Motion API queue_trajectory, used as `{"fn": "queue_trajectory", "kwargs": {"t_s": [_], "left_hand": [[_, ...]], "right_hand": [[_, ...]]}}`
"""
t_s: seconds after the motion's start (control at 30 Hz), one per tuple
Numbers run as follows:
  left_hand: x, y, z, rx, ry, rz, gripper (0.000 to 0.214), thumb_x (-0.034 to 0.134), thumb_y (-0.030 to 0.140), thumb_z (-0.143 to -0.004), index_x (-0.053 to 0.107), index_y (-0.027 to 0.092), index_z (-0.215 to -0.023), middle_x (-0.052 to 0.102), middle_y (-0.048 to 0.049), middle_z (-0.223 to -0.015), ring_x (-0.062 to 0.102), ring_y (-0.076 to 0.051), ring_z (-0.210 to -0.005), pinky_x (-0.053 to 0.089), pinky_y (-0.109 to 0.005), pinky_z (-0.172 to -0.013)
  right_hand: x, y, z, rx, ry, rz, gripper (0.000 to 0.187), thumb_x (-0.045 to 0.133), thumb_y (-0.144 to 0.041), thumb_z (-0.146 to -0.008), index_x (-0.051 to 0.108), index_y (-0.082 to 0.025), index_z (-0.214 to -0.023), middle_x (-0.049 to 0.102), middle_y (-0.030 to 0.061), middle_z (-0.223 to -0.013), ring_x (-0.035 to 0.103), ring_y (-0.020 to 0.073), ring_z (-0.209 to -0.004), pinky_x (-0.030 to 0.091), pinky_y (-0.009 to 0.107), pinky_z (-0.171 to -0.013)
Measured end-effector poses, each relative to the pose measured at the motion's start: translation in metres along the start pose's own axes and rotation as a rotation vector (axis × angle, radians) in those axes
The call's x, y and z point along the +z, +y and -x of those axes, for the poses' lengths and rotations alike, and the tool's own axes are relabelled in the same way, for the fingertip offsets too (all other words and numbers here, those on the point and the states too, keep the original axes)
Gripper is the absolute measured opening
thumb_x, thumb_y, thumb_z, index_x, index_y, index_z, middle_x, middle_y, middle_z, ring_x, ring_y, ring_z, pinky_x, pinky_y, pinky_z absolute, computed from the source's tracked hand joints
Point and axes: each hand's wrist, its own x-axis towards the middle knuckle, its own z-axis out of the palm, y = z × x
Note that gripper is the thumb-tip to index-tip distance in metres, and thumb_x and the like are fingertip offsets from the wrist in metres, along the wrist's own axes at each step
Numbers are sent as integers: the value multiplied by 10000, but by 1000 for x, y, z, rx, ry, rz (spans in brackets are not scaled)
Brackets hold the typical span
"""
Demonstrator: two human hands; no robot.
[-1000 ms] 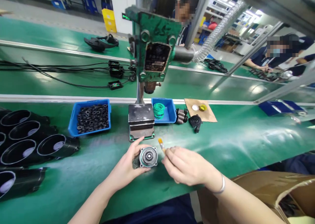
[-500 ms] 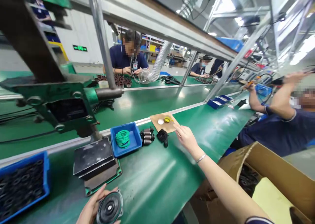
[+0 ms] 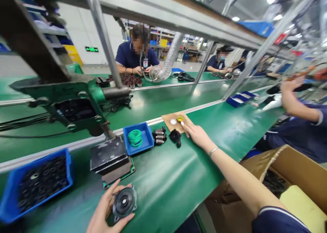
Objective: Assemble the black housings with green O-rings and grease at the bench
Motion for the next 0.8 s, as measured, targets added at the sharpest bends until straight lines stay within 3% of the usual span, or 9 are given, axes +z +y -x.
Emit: {"fn": "queue_trajectory", "kwargs": {"t_s": [0.13,0.23,0.33,0.47,0.57,0.7,0.8], "left_hand": [[-6,-2,2,28,-107,-33,758,734,420,-787,335,337,-1425,615,-81,-1347,592,-269,-1263,497,-451,-1065],[-8,-5,3,52,-152,-83,727,683,390,-843,290,335,-1452,586,-99,-1397,572,-253,-1288,498,-435,-1068],[-4,-7,3,95,-114,-152,766,686,406,-838,267,323,-1474,584,-114,-1398,579,-272,-1278,505,-457,-1056],[7,-8,5,147,25,-265,827,738,462,-778,296,316,-1463,620,-107,-1333,572,-317,-1273,450,-562,-1084],[10,-7,7,89,13,-195,808,720,447,-796,283,322,-1464,604,-100,-1360,560,-299,-1289,432,-551,-1105],[8,-3,8,19,-43,-50,803,725,380,-798,278,319,-1462,575,-94,-1412,548,-264,-1310,427,-489,-1129],[7,0,9,10,-74,-24,778,721,342,-803,291,310,-1451,559,-95,-1430,517,-261,-1342,395,-498,-1154]], "right_hand": [[-10,-23,7,147,95,-130,387,408,-147,-925,555,-130,-1283,599,190,-1335,593,296,-1179,476,474,-982],[-11,-51,10,287,150,-209,326,415,-277,-966,566,-147,-1225,677,167,-1173,664,267,-1012,546,422,-866],[-1,-79,5,367,133,-256,380,491,-411,-948,562,-163,-1227,721,131,-1063,697,239,-851,578,375,-743],[20,-95,-7,433,148,-263,443,542,-386,-906,541,-123,-1262,678,188,-1175,657,304,-1065,553,444,-890],[25,-95,-7,450,171,-283,334,509,-290,-899,578,-142,-1190,683,169,-1146,654,299,-1054,548,464,-898],[18,-104,13,408,197,-322,184,503,-283,-898,600,-176,-1012,688,130,-1013,671,260,-894,578,431,-784],[10,-125,37,236,195,-307,128,570,-277,-875,576,-184,-962,641,165,-1133,638,277,-1039,565,452,-882]]}}
